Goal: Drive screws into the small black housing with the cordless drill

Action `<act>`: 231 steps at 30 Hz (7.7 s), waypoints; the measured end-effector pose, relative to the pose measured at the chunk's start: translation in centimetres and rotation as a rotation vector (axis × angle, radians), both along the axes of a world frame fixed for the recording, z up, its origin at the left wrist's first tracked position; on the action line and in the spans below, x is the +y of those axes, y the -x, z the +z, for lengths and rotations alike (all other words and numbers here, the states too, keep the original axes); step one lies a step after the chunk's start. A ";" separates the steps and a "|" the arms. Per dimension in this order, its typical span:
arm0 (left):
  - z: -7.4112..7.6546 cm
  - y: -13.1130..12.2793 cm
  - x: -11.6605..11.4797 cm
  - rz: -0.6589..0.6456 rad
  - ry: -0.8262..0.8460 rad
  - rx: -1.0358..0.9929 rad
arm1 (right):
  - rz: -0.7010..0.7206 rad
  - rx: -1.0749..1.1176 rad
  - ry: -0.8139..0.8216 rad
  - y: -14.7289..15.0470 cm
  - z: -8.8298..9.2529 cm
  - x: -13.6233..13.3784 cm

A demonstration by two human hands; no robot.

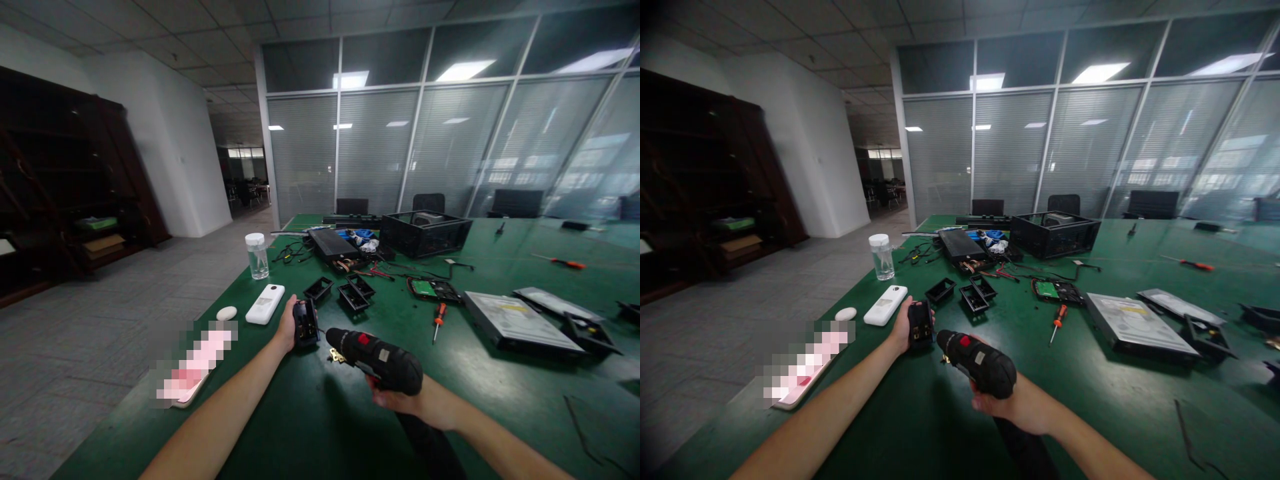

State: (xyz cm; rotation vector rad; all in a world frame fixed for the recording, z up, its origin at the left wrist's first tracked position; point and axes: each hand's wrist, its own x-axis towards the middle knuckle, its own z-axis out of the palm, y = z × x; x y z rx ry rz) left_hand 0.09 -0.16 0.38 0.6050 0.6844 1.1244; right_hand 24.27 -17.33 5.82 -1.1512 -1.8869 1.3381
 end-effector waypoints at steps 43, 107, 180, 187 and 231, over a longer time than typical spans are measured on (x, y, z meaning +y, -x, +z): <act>-0.7 0.2 0.6 -0.013 -0.016 0.046 | 0.010 -0.030 -0.015 -0.4 -0.6 0.2; 0.3 0.0 -0.1 0.003 0.033 0.008 | -0.024 0.016 -0.058 0.1 -0.5 0.0; -0.2 0.0 0.3 0.016 0.004 0.038 | -0.022 -0.024 -0.052 0.5 0.1 -0.3; 0.0 0.0 0.1 0.025 -0.001 0.041 | -0.015 -0.010 -0.088 0.3 -0.2 -0.1; 0.4 -0.2 -0.2 0.036 0.016 0.024 | -0.050 -0.001 -0.060 0.5 -0.2 -0.2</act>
